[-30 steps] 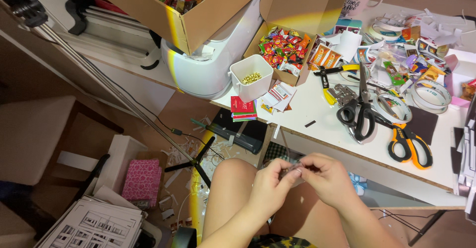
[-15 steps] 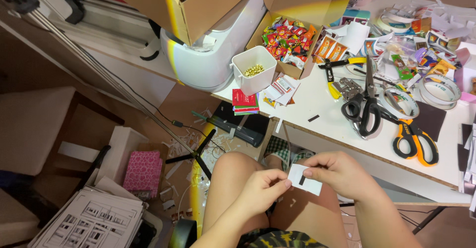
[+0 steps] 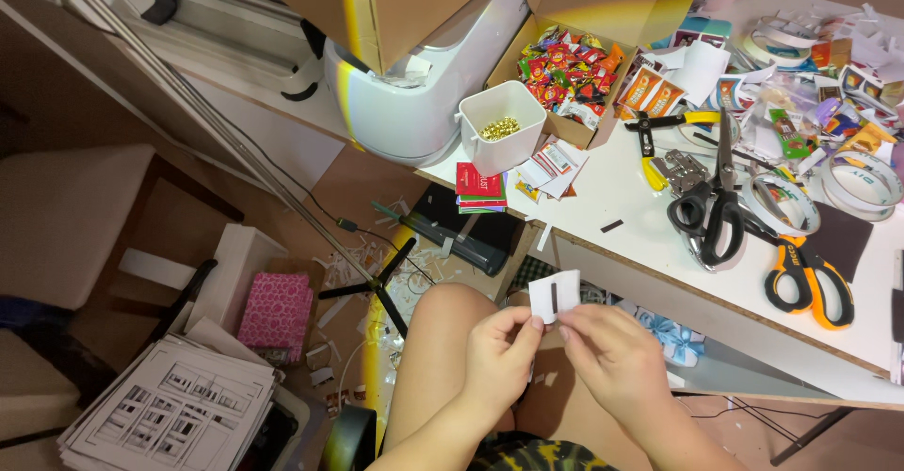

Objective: The person wraps a small candy bar in a printed paper sleeve, secures it with clear tape, and uses a metal tool to crimp the ends. The person handles scissors, tape, and a metal crimping tool during the process.

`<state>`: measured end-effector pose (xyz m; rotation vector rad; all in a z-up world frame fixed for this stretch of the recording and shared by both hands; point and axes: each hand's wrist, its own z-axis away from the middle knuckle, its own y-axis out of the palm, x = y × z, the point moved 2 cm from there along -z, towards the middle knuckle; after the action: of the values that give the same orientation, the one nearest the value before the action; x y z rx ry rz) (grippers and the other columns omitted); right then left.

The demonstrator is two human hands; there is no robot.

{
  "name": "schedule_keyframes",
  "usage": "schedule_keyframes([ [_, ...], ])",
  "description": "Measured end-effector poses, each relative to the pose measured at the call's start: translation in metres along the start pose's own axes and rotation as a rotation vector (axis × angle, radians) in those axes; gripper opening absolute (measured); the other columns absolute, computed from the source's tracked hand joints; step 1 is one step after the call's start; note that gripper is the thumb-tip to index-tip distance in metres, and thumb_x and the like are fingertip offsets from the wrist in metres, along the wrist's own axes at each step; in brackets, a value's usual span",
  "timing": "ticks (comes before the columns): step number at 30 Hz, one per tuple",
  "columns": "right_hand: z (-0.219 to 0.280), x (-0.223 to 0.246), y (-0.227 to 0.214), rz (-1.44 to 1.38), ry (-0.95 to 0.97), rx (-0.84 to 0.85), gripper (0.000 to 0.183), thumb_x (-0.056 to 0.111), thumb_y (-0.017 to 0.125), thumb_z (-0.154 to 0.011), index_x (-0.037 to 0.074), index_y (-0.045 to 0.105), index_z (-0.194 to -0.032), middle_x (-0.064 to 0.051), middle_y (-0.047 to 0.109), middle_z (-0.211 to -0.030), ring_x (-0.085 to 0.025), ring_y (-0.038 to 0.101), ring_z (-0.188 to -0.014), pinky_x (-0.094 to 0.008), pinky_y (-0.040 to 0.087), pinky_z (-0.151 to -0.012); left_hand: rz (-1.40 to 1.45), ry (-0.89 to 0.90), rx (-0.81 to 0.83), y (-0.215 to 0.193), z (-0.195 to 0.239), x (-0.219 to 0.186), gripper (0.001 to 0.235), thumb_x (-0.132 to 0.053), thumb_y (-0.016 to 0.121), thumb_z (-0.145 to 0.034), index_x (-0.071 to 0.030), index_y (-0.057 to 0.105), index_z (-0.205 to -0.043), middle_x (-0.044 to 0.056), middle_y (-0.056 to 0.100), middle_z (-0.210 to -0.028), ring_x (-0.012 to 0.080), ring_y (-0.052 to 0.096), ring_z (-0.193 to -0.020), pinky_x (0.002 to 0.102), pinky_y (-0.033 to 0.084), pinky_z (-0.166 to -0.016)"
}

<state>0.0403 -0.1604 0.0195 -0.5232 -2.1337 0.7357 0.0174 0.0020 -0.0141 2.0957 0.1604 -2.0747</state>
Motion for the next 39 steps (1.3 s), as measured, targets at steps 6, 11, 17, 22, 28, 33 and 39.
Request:
schedule_keyframes([
  [6, 0.0, -0.003, 0.006, -0.291, 0.374, 0.102, 0.015, 0.013, 0.075, -0.085, 0.012, 0.085, -0.096, -0.004, 0.083, -0.103, -0.016, 0.077, -0.099, -0.028, 0.06, -0.089, -0.086, 0.177, 0.037, -0.002, 0.005, -0.001, 0.02, -0.024, 0.062, -0.098, -0.01, 0.076, -0.095, -0.002, 0.075, -0.085, 0.0132, 0.065, -0.077, 0.03, 0.052, -0.073],
  [11, -0.004, 0.003, 0.006, -0.286, 0.424, 0.107, 0.012, 0.011, 0.076, -0.082, 0.01, 0.085, -0.09, -0.003, 0.082, -0.097, -0.015, 0.076, -0.092, -0.026, 0.062, -0.077, -0.212, 0.383, 0.049, -0.002, 0.007, -0.006, 0.019, -0.021, 0.059, -0.1, -0.01, 0.075, -0.099, 0.003, 0.077, -0.09, 0.0214, 0.071, -0.081, 0.034, 0.055, -0.076],
  [17, -0.003, 0.0, 0.008, -0.178, 0.242, 0.074, 0.009, 0.01, 0.074, -0.083, 0.01, 0.082, -0.086, -0.002, 0.081, -0.094, -0.018, 0.075, -0.092, -0.03, 0.059, -0.085, -0.32, 0.598, 0.046, -0.002, 0.006, -0.013, 0.018, -0.015, 0.056, -0.103, -0.006, 0.07, -0.097, 0.005, 0.074, -0.088, 0.026, 0.068, -0.077, 0.038, 0.054, -0.074],
  [22, -0.005, -0.002, 0.008, -0.204, 0.243, 0.099, 0.013, 0.008, 0.069, -0.084, 0.01, 0.082, -0.086, -0.003, 0.082, -0.095, -0.018, 0.076, -0.092, -0.03, 0.06, -0.085, -0.291, 0.567, 0.042, -0.005, 0.006, -0.012, 0.019, -0.017, 0.056, -0.103, -0.006, 0.07, -0.096, 0.006, 0.074, -0.088, 0.0267, 0.069, -0.078, 0.038, 0.054, -0.074],
  [28, -0.008, -0.007, 0.009, -0.341, 0.508, 0.181, 0.014, 0.012, 0.073, -0.084, 0.008, 0.087, -0.083, -0.004, 0.085, -0.095, -0.015, 0.078, -0.09, -0.028, 0.06, -0.083, -0.307, 0.61, 0.054, -0.007, 0.006, -0.017, 0.017, -0.014, 0.056, -0.103, -0.005, 0.069, -0.095, 0.006, 0.073, -0.085, 0.0264, 0.067, -0.074, 0.038, 0.053, -0.072],
  [33, -0.01, -0.001, 0.007, -0.351, 0.507, 0.182, 0.013, 0.012, 0.076, -0.084, 0.009, 0.088, -0.086, -0.004, 0.084, -0.094, -0.014, 0.077, -0.087, -0.026, 0.06, -0.079, -0.26, 0.586, 0.05, -0.007, 0.006, -0.021, 0.022, -0.016, 0.054, -0.104, -0.005, 0.069, -0.092, 0.005, 0.071, -0.081, 0.0257, 0.067, -0.074, 0.038, 0.052, -0.072],
  [39, -0.002, -0.006, 0.017, -0.14, 0.28, 0.082, 0.008, 0.015, 0.073, -0.082, 0.012, 0.081, -0.083, -0.001, 0.08, -0.091, -0.015, 0.074, -0.086, -0.029, 0.059, -0.077, -0.223, 0.501, 0.007, -0.004, 0.008, -0.013, 0.017, -0.015, 0.058, -0.1, -0.007, 0.071, -0.093, 0.005, 0.074, -0.085, 0.0238, 0.067, -0.075, 0.036, 0.052, -0.073],
])
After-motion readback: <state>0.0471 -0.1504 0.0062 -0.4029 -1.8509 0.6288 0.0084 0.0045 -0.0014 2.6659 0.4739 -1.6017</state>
